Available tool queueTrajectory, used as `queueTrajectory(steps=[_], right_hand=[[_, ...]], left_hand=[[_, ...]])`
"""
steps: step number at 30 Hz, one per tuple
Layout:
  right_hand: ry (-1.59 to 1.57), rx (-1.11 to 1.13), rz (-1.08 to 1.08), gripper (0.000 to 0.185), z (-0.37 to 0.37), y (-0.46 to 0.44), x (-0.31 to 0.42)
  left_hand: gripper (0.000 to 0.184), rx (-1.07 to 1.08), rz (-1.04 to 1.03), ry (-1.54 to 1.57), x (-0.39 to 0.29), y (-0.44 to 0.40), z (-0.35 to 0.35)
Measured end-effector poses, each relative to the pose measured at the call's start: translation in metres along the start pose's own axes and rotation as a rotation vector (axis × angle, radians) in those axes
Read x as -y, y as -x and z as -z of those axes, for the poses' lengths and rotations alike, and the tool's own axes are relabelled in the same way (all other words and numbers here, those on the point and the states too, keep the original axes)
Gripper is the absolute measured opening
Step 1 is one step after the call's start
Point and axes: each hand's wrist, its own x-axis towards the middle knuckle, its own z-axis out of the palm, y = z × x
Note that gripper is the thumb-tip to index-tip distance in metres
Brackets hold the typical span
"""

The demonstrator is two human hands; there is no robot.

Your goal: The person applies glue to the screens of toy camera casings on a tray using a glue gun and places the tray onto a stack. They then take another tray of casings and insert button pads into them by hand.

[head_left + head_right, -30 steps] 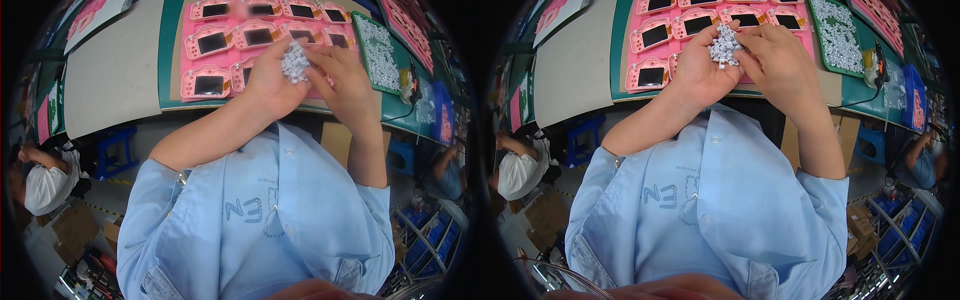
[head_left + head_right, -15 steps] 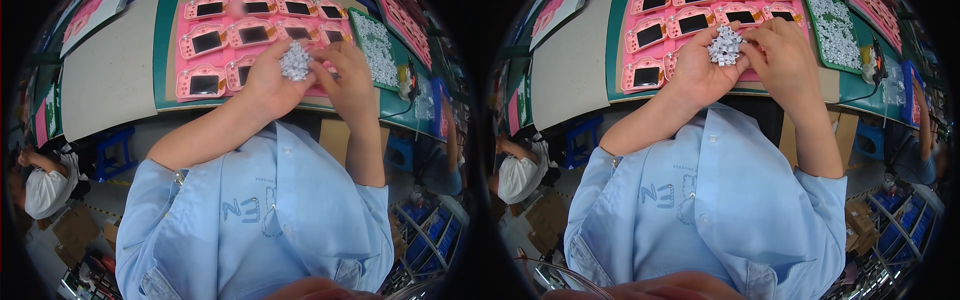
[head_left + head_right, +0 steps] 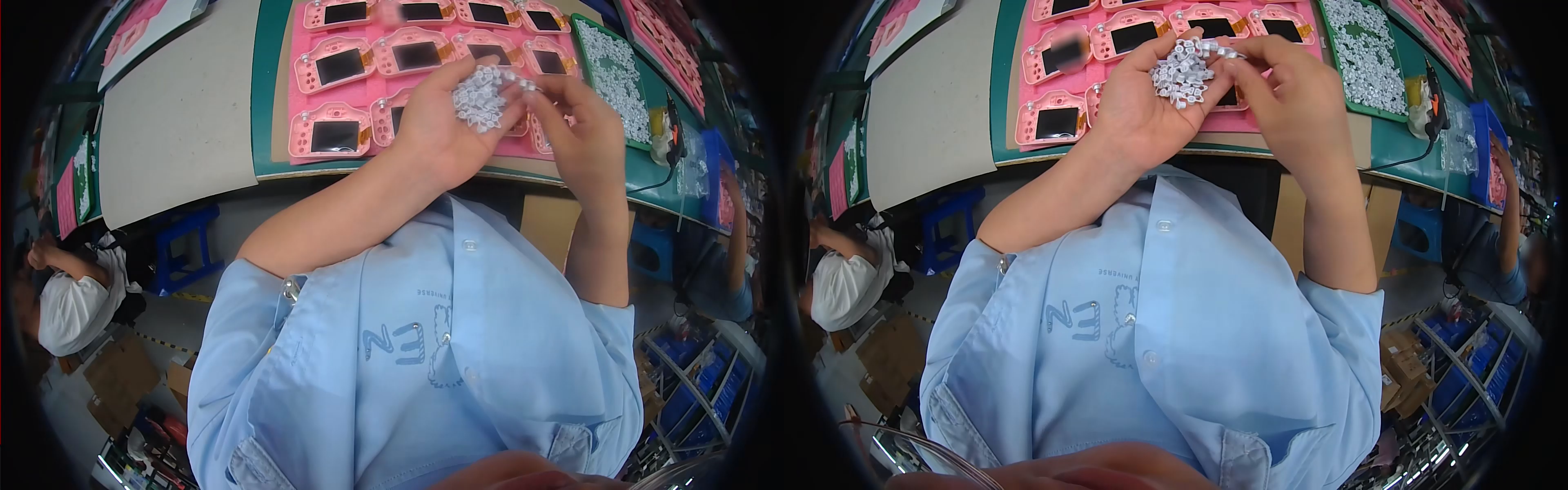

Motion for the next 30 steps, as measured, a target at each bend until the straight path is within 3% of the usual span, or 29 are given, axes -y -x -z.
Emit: queueTrajectory(steps=[4, 7, 10, 14, 26, 30], right_hand=[[-0.233, -0.034, -0.05, 0.015, 0.011, 0.003, -0.012], [-0.05, -0.139, -0.064, 0.016, 0.025, 0.01, -0.026], [0.166, -0.047, -0.162, 0.017, 0.032, 0.024, -0.04], [0.207, -0.002, -0.243, 0.014, 0.025, 0.038, -0.049], [0.47, 0.018, 0.034, 0.013, 0.008, 0.038, -0.054], [0.531, 0.134, 0.071, 0.014, 0.013, 0.035, -0.043]], left_hand=[[0.023, -0.033, -0.007, -0.021, -0.001, -0.001, -0.001], [0.023, -0.05, -0.026, -0.066, -0.003, 0.002, -0.004], [0.023, -0.043, -0.033, -0.099, -0.006, 0.003, -0.003], [0.025, -0.035, -0.021, -0.079, -0.01, -0.001, 0.003], [0.027, -0.02, -0.03, -0.061, -0.01, 0.002, 0.002], [0.027, -0.036, -0.043, -0.076, -0.009, 0.002, 0.003]])
